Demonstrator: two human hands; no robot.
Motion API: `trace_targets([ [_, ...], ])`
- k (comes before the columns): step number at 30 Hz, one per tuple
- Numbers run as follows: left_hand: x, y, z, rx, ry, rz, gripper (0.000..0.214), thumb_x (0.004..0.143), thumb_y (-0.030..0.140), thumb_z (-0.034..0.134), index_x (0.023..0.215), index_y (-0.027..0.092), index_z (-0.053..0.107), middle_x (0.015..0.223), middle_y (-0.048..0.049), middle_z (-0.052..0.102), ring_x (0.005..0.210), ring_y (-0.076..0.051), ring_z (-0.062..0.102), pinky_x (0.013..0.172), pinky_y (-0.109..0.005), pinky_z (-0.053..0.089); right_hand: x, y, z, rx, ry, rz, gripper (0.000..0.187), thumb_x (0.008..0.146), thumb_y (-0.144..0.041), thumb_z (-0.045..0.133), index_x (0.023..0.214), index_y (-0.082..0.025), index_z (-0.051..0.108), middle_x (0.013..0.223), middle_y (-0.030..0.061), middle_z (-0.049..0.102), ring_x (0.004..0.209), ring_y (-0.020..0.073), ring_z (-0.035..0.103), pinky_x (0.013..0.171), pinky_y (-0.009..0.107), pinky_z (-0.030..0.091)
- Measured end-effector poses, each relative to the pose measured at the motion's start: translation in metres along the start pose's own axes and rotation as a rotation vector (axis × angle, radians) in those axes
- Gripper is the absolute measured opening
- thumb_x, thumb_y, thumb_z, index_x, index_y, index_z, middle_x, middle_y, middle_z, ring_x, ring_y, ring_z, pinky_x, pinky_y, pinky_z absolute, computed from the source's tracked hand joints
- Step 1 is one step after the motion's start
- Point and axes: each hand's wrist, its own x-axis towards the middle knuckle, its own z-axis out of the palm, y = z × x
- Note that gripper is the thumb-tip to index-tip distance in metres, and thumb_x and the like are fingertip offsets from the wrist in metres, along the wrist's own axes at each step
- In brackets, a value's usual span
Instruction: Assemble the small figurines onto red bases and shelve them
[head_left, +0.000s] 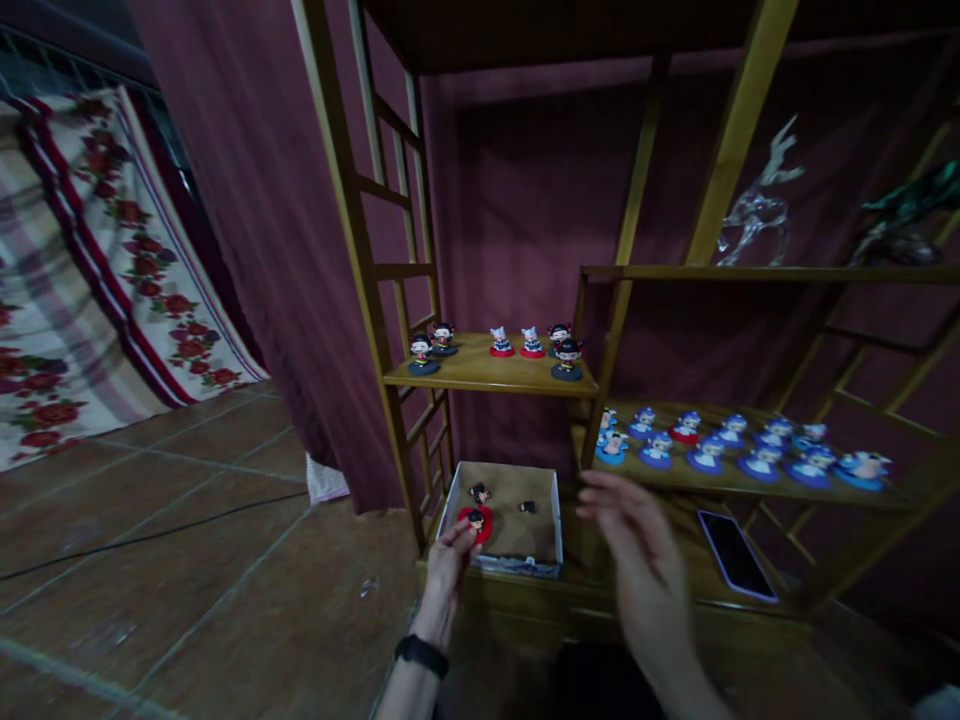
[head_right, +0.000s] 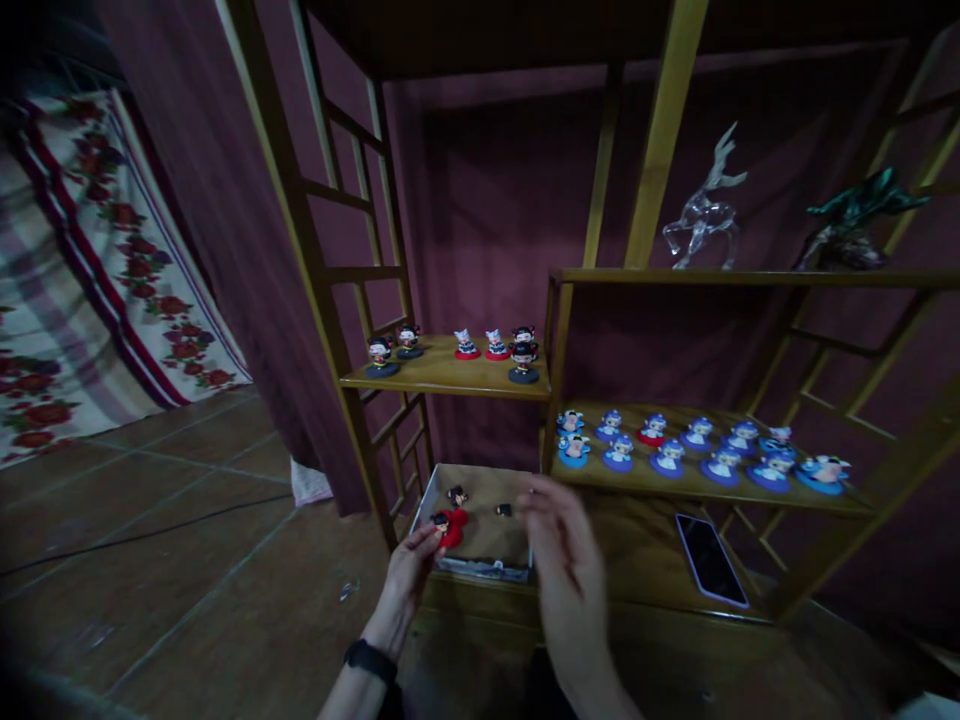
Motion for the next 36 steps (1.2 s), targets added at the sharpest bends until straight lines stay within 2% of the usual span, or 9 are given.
trace_targets([
  [3,0.002,-0.006,0.002,0.028,-0.011,-0.003,0.024,0.067,-0.003,0.064,0.087,0.010,0.063,0.073,-0.0067,0.069,0.058,-0.011,0.064,0.053,-0.019,0.051,-0.013,0.062,0.034,-0.028,-0.209,0.177,0.025,0.081,-0.030,0.050,0.102,-0.022,0.061,0.093,0.0053,0.065,0.083,0.0178,0.060,0.074,0.030,0.049],
  [5,0.005,-0.009,0.003,0.045,-0.028,-0.020,0.024,0.067,-0.003,0.064,0.087,0.011,0.063,0.074,-0.0071,0.069,0.059,-0.011,0.065,0.055,-0.019,0.052,-0.023,0.107,0.055,-0.058,-0.271,0.254,0.026,0.079,-0.029,0.049,0.101,-0.023,0.062,0.087,0.0037,0.066,0.079,0.0175,0.060,0.074,0.030,0.048],
  [8,0.009,-0.014,0.006,0.066,-0.048,-0.057,0.026,0.065,-0.002,0.066,0.087,0.011,0.063,0.076,-0.0076,0.069,0.061,-0.012,0.065,0.057,-0.021,0.053,-0.030,0.159,0.073,-0.058,-0.296,0.330,0.026,0.076,-0.028,0.050,0.099,-0.022,0.062,0.089,0.0041,0.066,0.082,0.0186,0.061,0.076,0.031,0.048],
  [11,0.013,-0.018,0.009,0.104,-0.066,-0.046,0.028,0.063,0.001,0.069,0.088,0.012,0.063,0.075,-0.0067,0.069,0.060,-0.011,0.064,0.057,-0.021,0.052,-0.027,0.184,0.080,-0.024,-0.248,0.395,0.028,0.074,-0.033,0.054,0.098,-0.022,0.062,0.095,0.0051,0.066,0.087,0.0206,0.060,0.078,0.033,0.047],
  [14,0.017,-0.021,0.014,0.159,-0.104,-0.018,0.032,0.059,0.007,0.074,0.089,0.012,0.063,0.063,-0.0023,0.065,0.055,-0.011,0.062,0.056,-0.021,0.052,-0.023,0.194,0.084,0.071,-0.238,0.449,0.026,0.070,-0.039,0.060,0.091,-0.023,0.063,0.094,0.0045,0.066,0.088,0.0217,0.061,0.079,0.034,0.047],
  [19,0.021,-0.026,0.022,0.199,-0.126,-0.014,0.038,0.052,0.015,0.079,0.088,0.012,0.063,0.054,0.0022,0.059,0.050,-0.010,0.059,0.053,-0.021,0.051,-0.021,0.199,0.092,0.296,-0.250,0.697,0.031,0.058,-0.044,0.070,0.075,-0.021,0.060,0.070,0.0014,0.065,0.059,0.0193,0.062,0.057,0.033,0.051],
  [23,0.024,-0.030,0.025,0.234,-0.123,-0.017,0.038,0.050,0.016,0.080,0.083,0.011,0.063,0.052,0.0030,0.058,0.045,-0.010,0.057,0.050,-0.021,0.050,-0.018,0.199,0.089,0.404,-0.233,0.807,0.035,0.050,-0.042,0.075,0.068,-0.019,0.057,0.067,0.0002,0.064,0.057,0.0171,0.062,0.061,0.034,0.052],
  [30,0.021,-0.036,0.029,0.206,-0.057,-0.016,0.025,0.059,0.005,0.073,0.082,0.009,0.064,0.053,0.0005,0.060,0.042,-0.008,0.055,0.048,-0.020,0.049,-0.017,0.200,0.080,0.498,-0.278,0.856,0.026,0.056,-0.034,0.074,0.068,-0.018,0.057,0.064,-0.0020,0.063,0.056,0.0129,0.062,0.068,0.033,0.052],
  [36,0.019,-0.030,0.031,0.075,-0.051,-0.147,0.020,0.067,0.002,0.066,0.084,0.010,0.065,0.071,-0.0068,0.067,0.056,-0.011,0.063,0.056,-0.022,0.053,-0.016,0.205,0.079,0.459,-0.237,0.812,0.027,0.063,-0.041,0.068,0.077,-0.019,0.062,0.079,0.0013,0.066,0.068,0.0163,0.063,0.065,0.032,0.052],
])
